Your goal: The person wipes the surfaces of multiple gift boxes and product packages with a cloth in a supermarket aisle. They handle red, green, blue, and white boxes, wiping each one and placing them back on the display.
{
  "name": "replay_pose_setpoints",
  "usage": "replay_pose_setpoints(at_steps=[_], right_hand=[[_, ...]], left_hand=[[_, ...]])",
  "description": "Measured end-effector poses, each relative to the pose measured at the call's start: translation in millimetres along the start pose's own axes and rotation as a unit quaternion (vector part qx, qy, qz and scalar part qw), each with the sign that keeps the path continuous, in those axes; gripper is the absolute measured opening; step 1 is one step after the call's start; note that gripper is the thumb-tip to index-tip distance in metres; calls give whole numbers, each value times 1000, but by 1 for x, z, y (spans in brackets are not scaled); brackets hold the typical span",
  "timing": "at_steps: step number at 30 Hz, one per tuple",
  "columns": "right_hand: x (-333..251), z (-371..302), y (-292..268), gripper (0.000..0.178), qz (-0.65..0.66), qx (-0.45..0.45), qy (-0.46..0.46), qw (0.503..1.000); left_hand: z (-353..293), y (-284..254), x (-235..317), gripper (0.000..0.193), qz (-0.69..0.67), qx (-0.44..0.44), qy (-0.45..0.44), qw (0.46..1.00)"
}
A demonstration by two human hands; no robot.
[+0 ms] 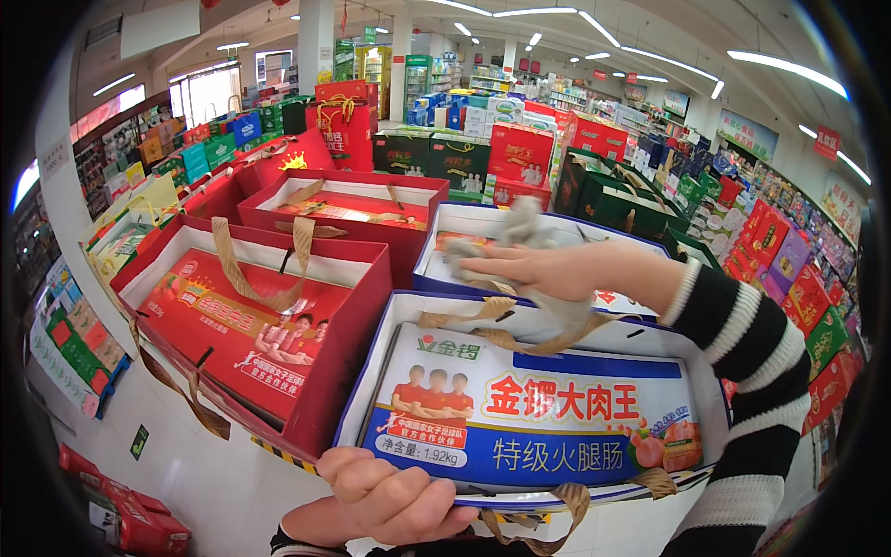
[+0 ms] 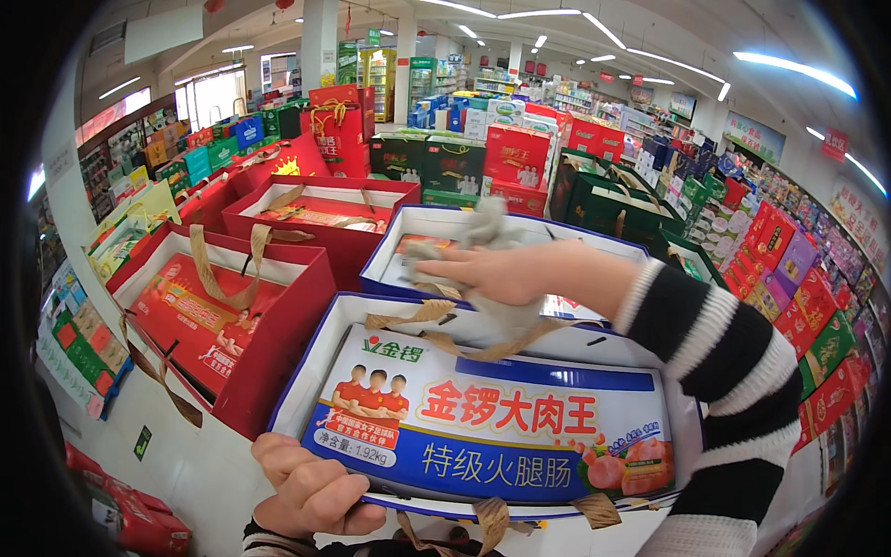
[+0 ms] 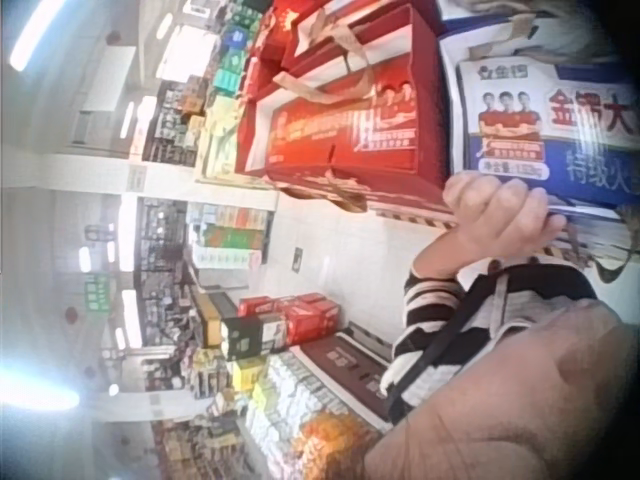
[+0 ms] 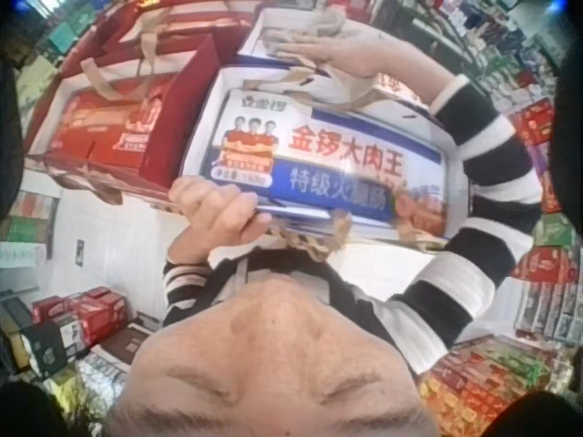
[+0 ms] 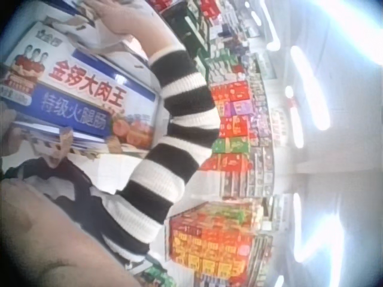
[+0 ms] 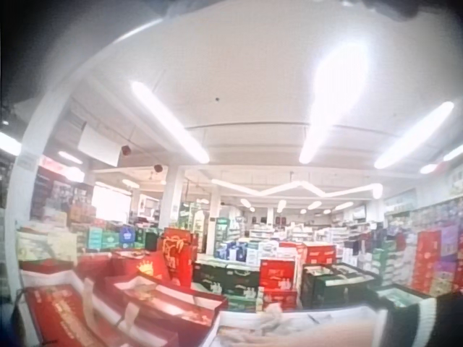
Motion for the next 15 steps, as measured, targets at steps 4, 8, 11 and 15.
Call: replay_pose_setpoints(at_steps=[4, 8, 11, 15], right_hand=[[-13, 66, -5, 62, -77, 113, -143, 980], [-14, 71, -16, 61, -44, 69, -103, 991], [-1, 75, -32, 61, -43, 70, -36, 996], [14, 83, -42, 60, -41, 78, 13, 996]], left_hand=[[5, 9, -2, 28, 12, 78, 23, 997], [5, 35, 4, 20, 31, 185, 16, 982], [3, 49, 0, 19, 19, 129, 34, 991], [11, 45, -2, 34, 4, 245, 44, 969]])
Point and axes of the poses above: each hand's wrist, its own z-axis towards the middle knuckle, its own y-axis out of the palm, x = y × z, the point moved 1 cm from there along z, towards the middle knuckle, and after that the axes turned 3 degrees about z, right-handed, at the moved point
